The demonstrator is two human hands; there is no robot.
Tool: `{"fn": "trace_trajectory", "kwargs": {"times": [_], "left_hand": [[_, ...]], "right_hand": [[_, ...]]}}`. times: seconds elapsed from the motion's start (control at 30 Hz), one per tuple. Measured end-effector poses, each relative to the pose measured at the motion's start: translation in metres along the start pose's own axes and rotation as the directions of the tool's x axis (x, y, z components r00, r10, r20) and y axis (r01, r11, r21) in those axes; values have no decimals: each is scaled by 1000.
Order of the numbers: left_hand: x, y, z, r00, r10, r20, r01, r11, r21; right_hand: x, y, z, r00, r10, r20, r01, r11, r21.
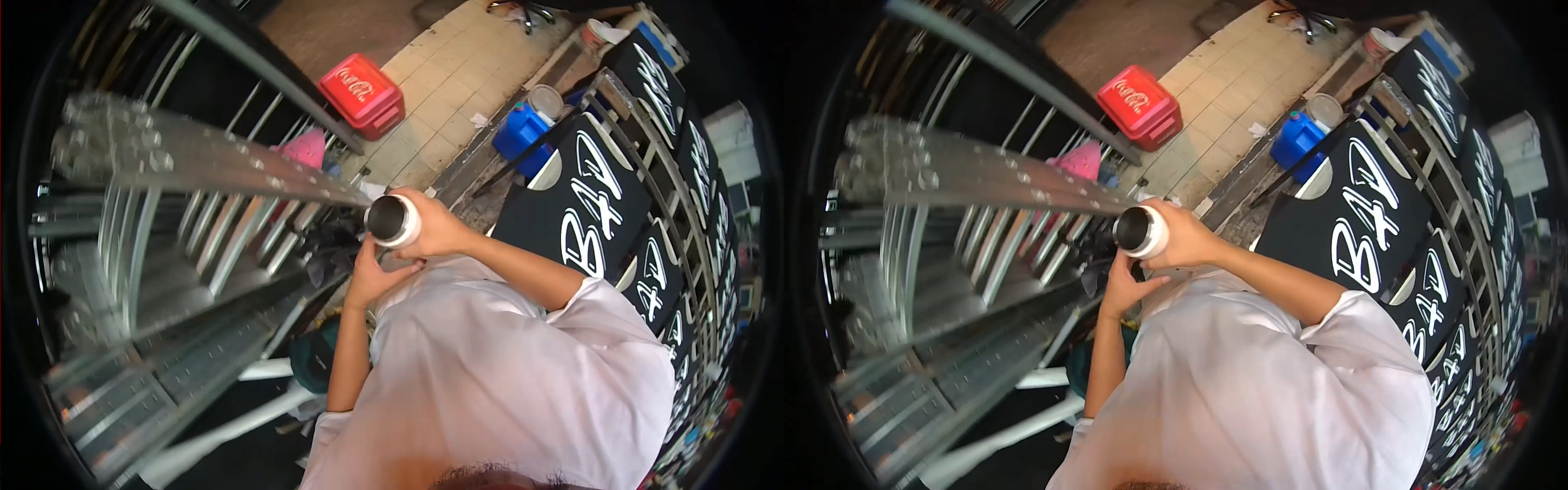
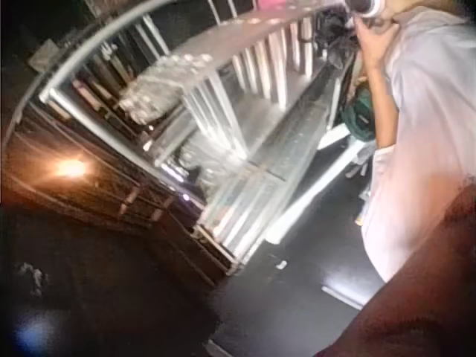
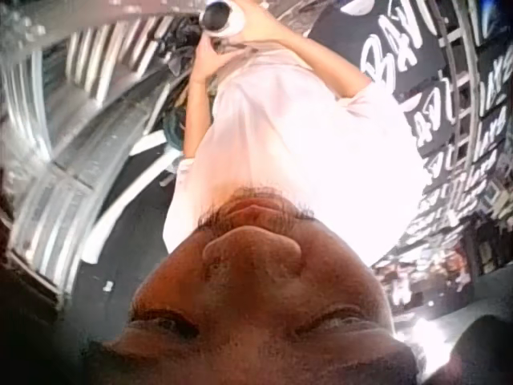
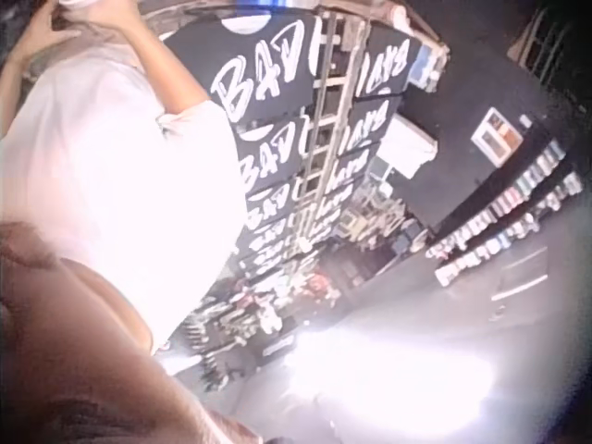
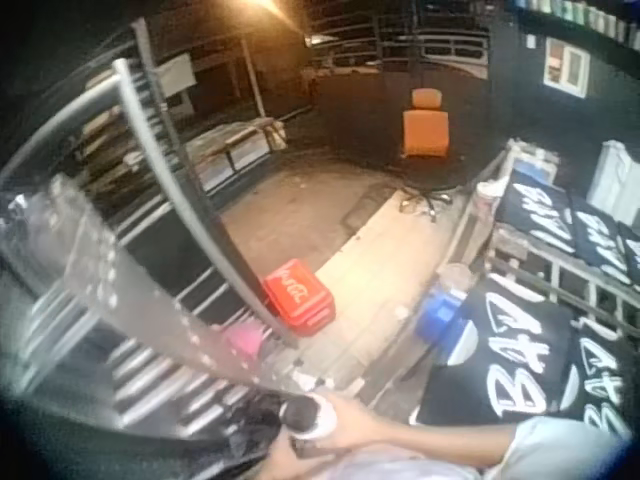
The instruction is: The person positions printed shirts on a workstation, fills a bottle from a water jug, handles more shirts, and picks up a heat gun.
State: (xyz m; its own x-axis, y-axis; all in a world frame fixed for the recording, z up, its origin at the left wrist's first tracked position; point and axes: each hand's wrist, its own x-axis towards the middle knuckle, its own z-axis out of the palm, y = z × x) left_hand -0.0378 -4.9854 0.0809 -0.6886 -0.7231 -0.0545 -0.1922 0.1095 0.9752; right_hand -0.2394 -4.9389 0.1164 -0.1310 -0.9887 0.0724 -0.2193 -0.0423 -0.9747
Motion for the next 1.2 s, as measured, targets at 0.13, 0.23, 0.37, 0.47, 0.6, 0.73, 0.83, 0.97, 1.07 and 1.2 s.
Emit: {"fn": "trace_trajectory", "kwargs": {"times": [0.13,0.23,0.37,0.47,0.6,0.73,0.83,0.97,1.07,1.2], "left_hand": [[84,-13,-16,997,37,-73,-32,998,62],[160,-6,-23,971,220,-98,-226,972,-59],[241,27,-28,958,278,65,-279,960,13],[296,24,1,949,283,140,-281,959,-35],[362,13,34,942,240,236,-255,966,35],[447,-15,87,914,208,347,-272,951,147],[516,-41,144,877,123,465,-263,932,248],[593,-76,203,855,-100,509,-65,953,297],[643,-114,253,788,-143,598,-56,952,301],[694,-163,297,698,-90,710,-109,967,230]], "right_hand": [[74,-7,-17,991,-73,-108,57,987,-148],[120,42,-17,917,-259,-304,192,953,-234],[145,24,-57,909,-119,-400,40,979,-201],[146,38,-119,973,-4,-232,-22,994,-109],[153,105,-208,975,138,-173,-172,964,-200],[172,219,-303,805,502,-316,-581,773,-254],[158,372,-374,669,482,-566,-697,672,-252],[186,460,-436,380,613,-693,-905,402,-141],[181,539,-472,226,748,-625,-971,228,-77],[177,608,-487,149,819,-555,-989,128,-76]]}}
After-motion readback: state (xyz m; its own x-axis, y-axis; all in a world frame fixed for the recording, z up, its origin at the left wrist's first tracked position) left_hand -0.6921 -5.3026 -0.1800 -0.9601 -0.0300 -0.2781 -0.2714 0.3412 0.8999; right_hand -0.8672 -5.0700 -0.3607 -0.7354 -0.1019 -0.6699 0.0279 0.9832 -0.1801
